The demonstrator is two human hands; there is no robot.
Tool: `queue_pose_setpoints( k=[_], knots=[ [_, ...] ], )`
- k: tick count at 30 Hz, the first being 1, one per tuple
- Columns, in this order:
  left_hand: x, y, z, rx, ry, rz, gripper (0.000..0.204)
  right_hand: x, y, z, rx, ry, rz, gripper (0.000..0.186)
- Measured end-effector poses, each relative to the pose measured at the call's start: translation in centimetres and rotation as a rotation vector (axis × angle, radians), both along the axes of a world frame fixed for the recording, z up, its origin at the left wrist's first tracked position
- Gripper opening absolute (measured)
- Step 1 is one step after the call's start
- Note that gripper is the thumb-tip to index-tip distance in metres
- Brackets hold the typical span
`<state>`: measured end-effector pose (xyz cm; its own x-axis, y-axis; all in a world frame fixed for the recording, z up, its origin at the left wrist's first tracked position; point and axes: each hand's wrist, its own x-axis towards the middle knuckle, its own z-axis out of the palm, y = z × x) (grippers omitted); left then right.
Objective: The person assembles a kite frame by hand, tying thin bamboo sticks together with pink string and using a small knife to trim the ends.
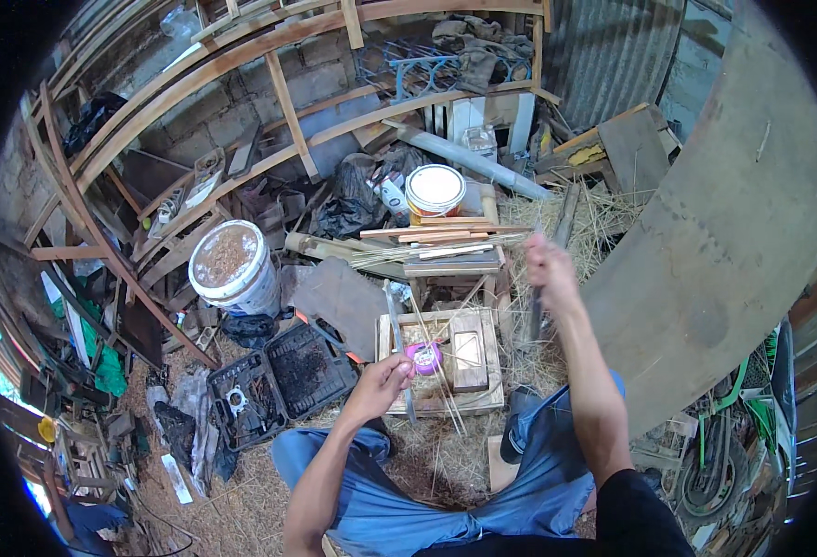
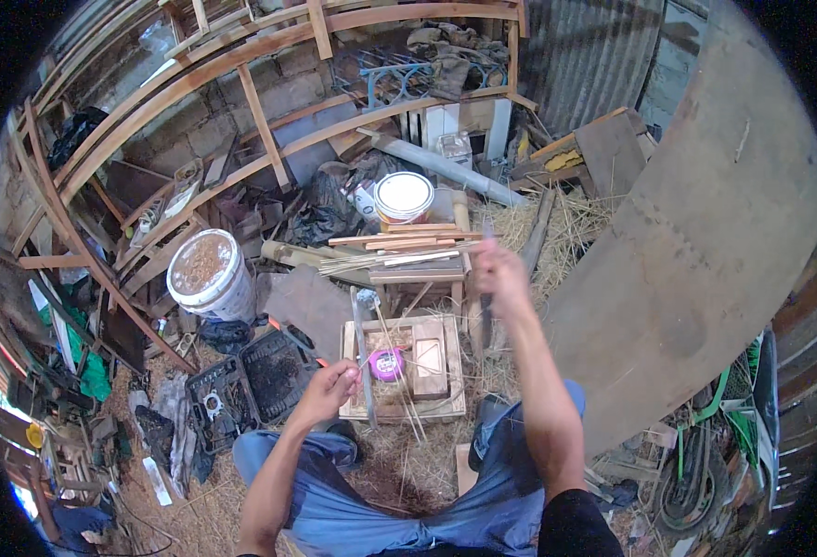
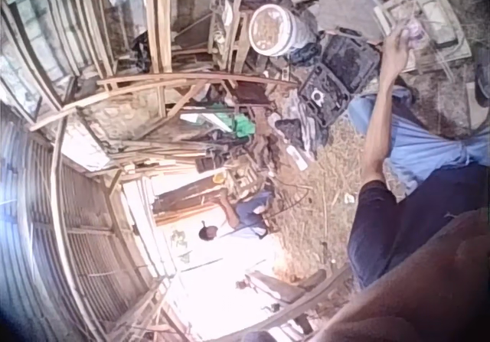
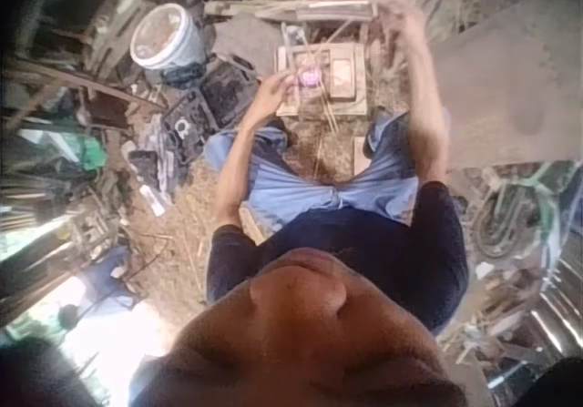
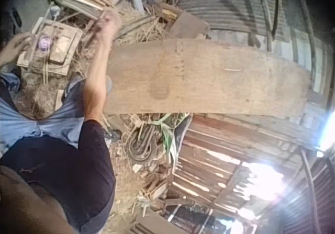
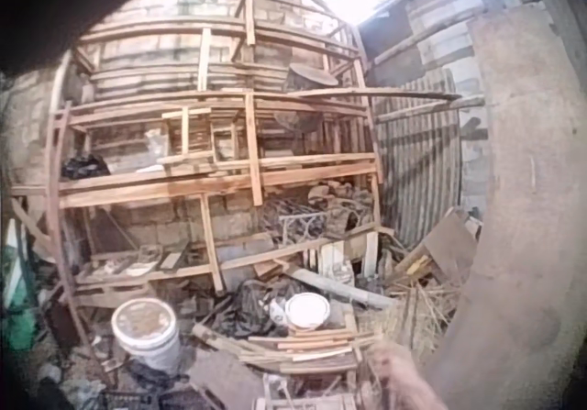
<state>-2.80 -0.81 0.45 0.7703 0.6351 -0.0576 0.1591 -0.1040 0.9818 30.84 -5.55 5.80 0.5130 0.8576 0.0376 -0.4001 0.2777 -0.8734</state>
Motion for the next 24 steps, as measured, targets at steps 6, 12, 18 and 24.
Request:
queue_pose_setpoints(
  k=[6,12,18,24],
  knots=[
    [0.4,1.3,0.1,-0.208,-0.237,0.276,0.019,-2.0,0.5,-2.6,-0.318,-0.9,0.128,0.02],
    [1.8,3.2,-1.9,-0.019,-0.365,0.439,0.016,-9.3,0.3,-4.5,-0.395,-0.974,0.193,0.02],
    [1.8,3.5,-2.2,-0.009,-0.457,0.528,0.018,-11.7,-1.3,-1.8,-0.204,-1.337,-0.021,0.021],
    [1.9,3.6,-2.1,-0.246,-0.57,0.534,0.02,-13.1,-1.1,-2.5,-0.07,-1.349,0.204,0.022]
  ],
)
